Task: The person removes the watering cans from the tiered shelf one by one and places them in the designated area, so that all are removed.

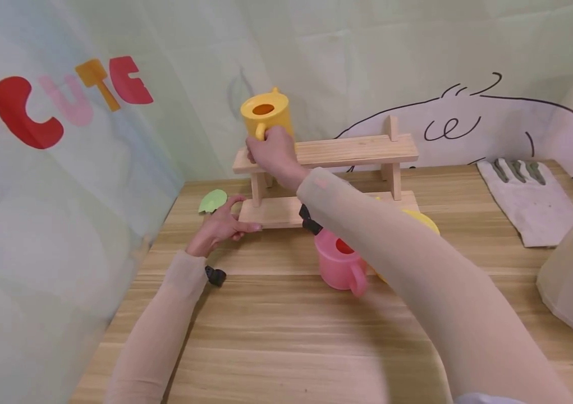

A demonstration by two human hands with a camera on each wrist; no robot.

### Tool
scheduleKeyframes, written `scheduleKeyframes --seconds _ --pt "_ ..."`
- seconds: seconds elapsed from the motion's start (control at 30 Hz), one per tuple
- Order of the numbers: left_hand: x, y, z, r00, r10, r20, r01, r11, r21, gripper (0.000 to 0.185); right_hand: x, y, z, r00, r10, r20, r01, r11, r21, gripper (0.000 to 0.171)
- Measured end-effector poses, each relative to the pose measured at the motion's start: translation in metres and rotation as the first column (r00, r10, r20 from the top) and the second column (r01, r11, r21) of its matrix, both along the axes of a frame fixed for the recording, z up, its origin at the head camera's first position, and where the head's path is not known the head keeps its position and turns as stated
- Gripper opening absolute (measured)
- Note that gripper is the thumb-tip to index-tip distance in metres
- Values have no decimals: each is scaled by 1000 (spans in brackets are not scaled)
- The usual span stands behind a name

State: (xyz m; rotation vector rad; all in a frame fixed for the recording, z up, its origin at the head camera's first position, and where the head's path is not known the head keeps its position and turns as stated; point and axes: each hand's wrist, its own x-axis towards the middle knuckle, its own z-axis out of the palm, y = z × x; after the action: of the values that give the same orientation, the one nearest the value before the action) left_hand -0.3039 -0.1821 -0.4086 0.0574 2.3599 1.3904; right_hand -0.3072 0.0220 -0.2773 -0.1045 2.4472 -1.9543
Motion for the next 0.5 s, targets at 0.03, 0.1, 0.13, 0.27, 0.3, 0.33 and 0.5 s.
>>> scheduleKeyframes --seconds 0.03,0.1,0.13,0.27,0.3,0.33,0.5 --pt "0 0 0 1000 0 -1 0 1000 1 106 -1 -1 -1 1000 2 5 -1 1000 -31 25" --pt "0 1 0 1000 0 -4 0 1000 2 105 -2 -3 -2 1000 4 18 -2 995 -101 27" --pt "0 1 0 1000 -1 -6 1 1000 2 105 -3 -3 -3 1000 7 25 -3 991 -134 27" --pt "1 1 1 1000 -1 -13 1 1000 0 104 -5 -5 -4 999 5 39 3 976 -220 27" --pt "1 1 1 1000 -2 -13 2 1000 -1 104 -5 -6 -5 999 4 39 5 973 -232 27" --pt "1 1 1 1000 -2 -13 2 1000 0 104 -5 -6 -5 999 4 37 5 970 -242 28" --pt "1 0 1 1000 -6 -13 6 1000 -6 104 -3 -5 -6 1000 -16 22 21 973 -231 31"
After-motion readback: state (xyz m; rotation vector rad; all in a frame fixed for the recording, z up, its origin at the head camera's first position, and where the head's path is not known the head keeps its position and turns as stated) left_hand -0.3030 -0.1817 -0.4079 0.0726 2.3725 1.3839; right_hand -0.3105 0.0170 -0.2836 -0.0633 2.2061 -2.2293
